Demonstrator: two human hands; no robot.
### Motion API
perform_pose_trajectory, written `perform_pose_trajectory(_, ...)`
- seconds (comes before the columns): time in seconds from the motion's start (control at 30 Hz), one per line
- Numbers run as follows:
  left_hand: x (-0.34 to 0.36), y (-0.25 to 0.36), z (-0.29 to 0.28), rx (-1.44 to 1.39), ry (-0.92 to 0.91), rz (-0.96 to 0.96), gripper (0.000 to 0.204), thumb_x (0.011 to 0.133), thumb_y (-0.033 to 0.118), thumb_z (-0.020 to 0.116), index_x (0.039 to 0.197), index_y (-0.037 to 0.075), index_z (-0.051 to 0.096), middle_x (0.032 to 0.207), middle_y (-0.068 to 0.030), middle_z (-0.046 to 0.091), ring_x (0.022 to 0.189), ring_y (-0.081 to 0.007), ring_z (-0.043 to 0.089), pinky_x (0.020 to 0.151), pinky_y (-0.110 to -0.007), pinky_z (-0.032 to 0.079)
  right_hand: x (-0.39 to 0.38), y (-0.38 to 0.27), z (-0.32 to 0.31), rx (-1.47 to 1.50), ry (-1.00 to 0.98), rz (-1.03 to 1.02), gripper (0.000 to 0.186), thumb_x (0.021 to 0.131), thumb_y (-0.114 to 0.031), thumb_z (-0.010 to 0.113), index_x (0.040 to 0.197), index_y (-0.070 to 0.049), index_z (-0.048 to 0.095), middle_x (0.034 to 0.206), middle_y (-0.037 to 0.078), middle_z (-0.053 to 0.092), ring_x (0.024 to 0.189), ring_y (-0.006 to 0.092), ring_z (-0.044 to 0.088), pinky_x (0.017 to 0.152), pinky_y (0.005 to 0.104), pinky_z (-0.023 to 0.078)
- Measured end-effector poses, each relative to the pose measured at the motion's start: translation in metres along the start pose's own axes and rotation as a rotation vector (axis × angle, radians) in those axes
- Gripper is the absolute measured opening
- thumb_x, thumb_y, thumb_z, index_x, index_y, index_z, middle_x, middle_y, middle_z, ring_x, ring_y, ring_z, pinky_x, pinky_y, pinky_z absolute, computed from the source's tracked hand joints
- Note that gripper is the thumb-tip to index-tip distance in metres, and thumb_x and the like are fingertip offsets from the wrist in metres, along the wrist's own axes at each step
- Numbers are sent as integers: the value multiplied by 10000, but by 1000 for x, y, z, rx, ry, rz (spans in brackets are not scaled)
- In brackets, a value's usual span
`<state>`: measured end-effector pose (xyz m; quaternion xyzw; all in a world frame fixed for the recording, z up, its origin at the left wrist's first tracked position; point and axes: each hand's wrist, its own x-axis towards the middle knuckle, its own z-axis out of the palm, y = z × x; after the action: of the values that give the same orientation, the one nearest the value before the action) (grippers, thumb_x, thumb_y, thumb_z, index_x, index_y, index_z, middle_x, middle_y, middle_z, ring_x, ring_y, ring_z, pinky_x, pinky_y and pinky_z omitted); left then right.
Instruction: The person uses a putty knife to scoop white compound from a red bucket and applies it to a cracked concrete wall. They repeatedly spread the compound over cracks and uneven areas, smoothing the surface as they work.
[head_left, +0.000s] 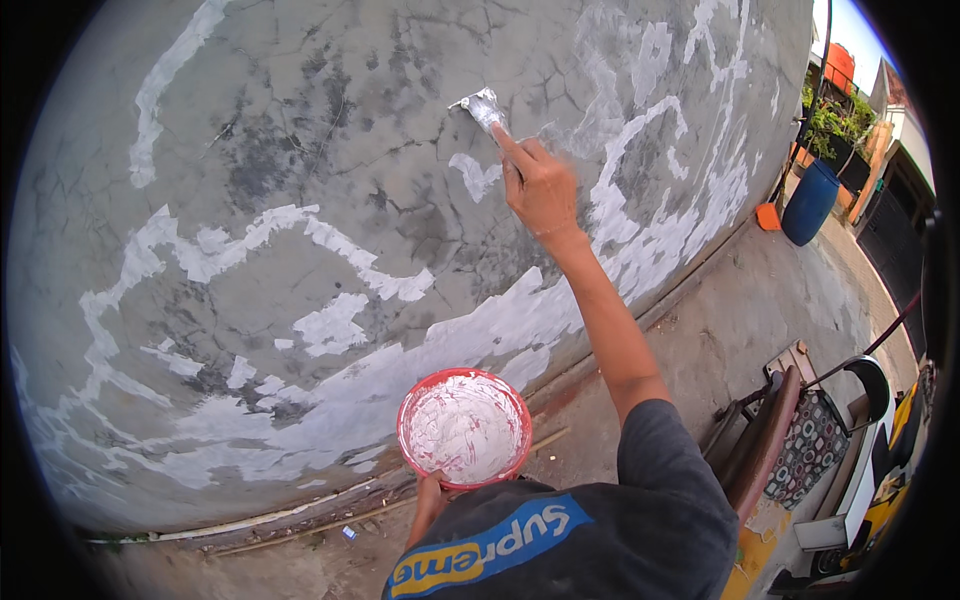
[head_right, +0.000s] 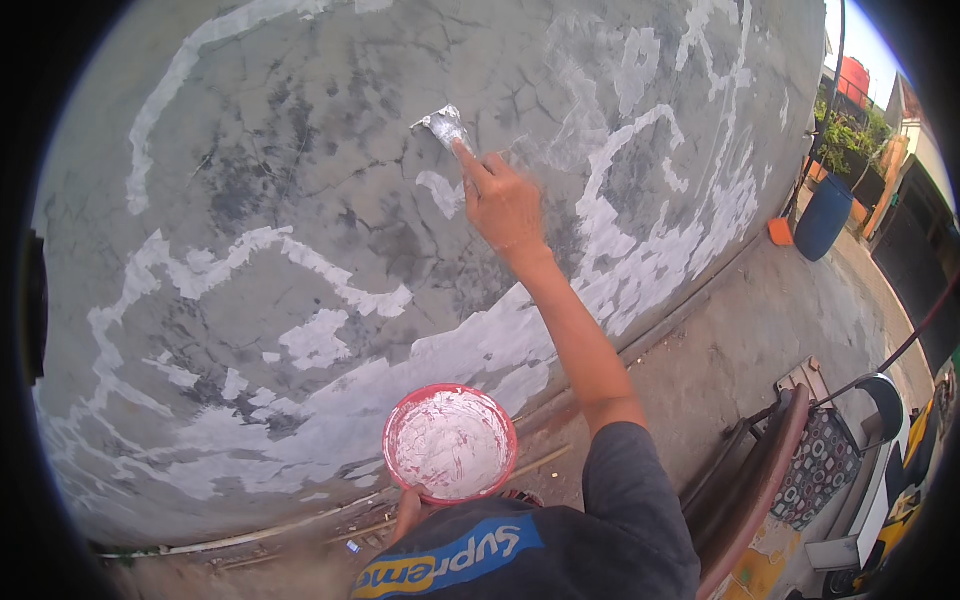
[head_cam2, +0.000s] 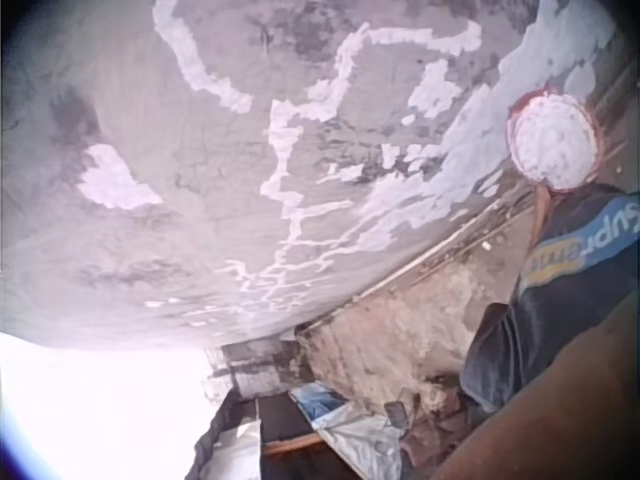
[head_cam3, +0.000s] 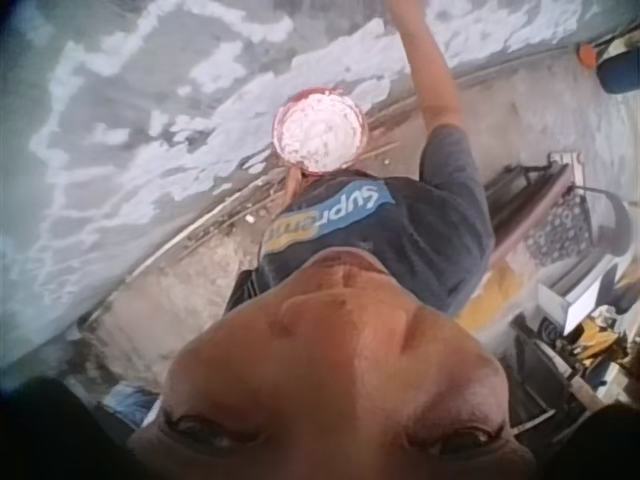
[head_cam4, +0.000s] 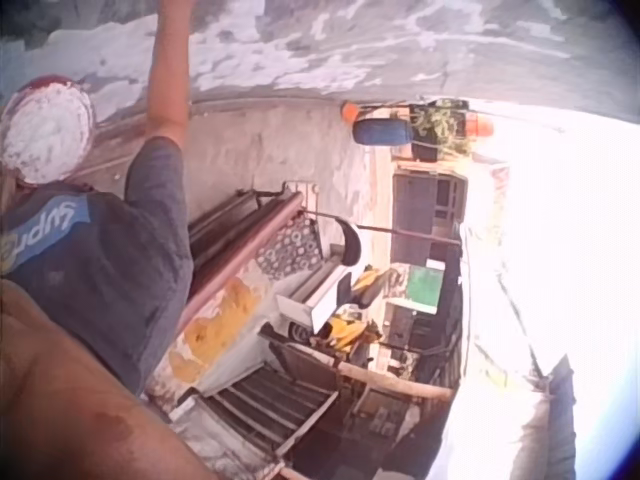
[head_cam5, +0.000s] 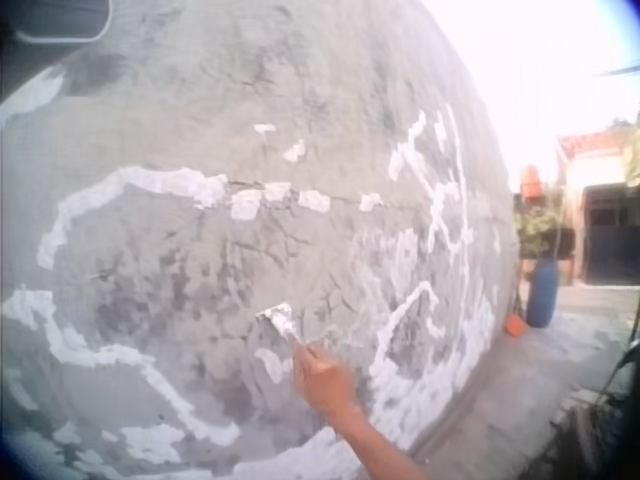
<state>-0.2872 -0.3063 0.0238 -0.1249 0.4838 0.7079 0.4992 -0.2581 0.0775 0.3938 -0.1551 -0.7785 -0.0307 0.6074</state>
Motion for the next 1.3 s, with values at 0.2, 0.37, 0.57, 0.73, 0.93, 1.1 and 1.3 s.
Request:
perform_pose_trajectory(0.2, -13, 10, 18, 73, 34, 63, 584, 705, -62, 437, 1278, 15, 353, 1030, -208, 535, 798, -362, 625, 640, -510, 593, -15, -9, -8, -137, -207, 59, 414, 866, -76, 603, 1263, -196, 612, 752, 77, 573, 597, 274, 593, 510, 368, 459)
perform_pose_trajectory(0.37, -6, 5, 17, 36, -26, 6, 607, 710, -56, 444, 1299, 31, 327, 1033, -207, 535, 811, -364, 625, 626, -500, 589, 17, -20, -51, -190, -293, 5, 386, 872, -83, 595, 1245, -180, 621, 747, 93, 580, 599, 290, 591, 499, 378, 453)
perform_pose_trajectory(0.57, 5, -4, 27, 89, -41, -13, 627, 711, -54, 462, 1312, 50, 312, 1056, -200, 537, 844, -371, 626, 639, -510, 590, 19, -12, -29, -245, -273, -74, 368, 880, -84, 585, 1235, -171, 628, 718, 105, 578, 603, 291, 585, 513, 383, 451)
perform_pose_trajectory(0.73, 17, -16, 13, 88, -92, -20, 639, 710, -59, 462, 1319, 57, 310, 1076, -193, 535, 848, -370, 627, 645, -507, 596, 12, -18, -46, -212, -344, 1, 362, 879, -83, 580, 1225, -171, 637, 707, 101, 572, 606, 289, 586, 513, 384, 448)
perform_pose_trajectory(0.93, 15, -13, 12, 74, -79, -32, 650, 708, -60, 462, 1328, 58, 310, 1063, -187, 539, 811, -347, 625, 645, -488, 600, 32, -37, -39, -257, -305, -70, 345, 886, -99, 578, 1216, -174, 643, 690, 92, 570, 594, 278, 579, 505, 378, 439)
perform_pose_trajectory(1.1, 21, -12, 3, 87, -69, -30, 660, 705, -64, 457, 1332, 81, 311, 1065, -186, 537, 813, -332, 626, 631, -476, 598, 12, -26, -38, -252, -326, -56, 343, 888, -99, 584, 1216, -182, 641, 687, 83, 565, 572, 257, 569, 487, 371, 427)
perform_pose_trajectory(1.3, 23, -9, -2, 166, -91, 19, 680, 701, -58, 463, 1345, 92, 304, 1101, -179, 528, 867, -334, 622, 650, -483, 599, 26, -9, -37, -221, -199, -87, 376, 871, -84, 600, 1228, -200, 634, 692, 67, 570, 544, 244, 567, 468, 354, 422)
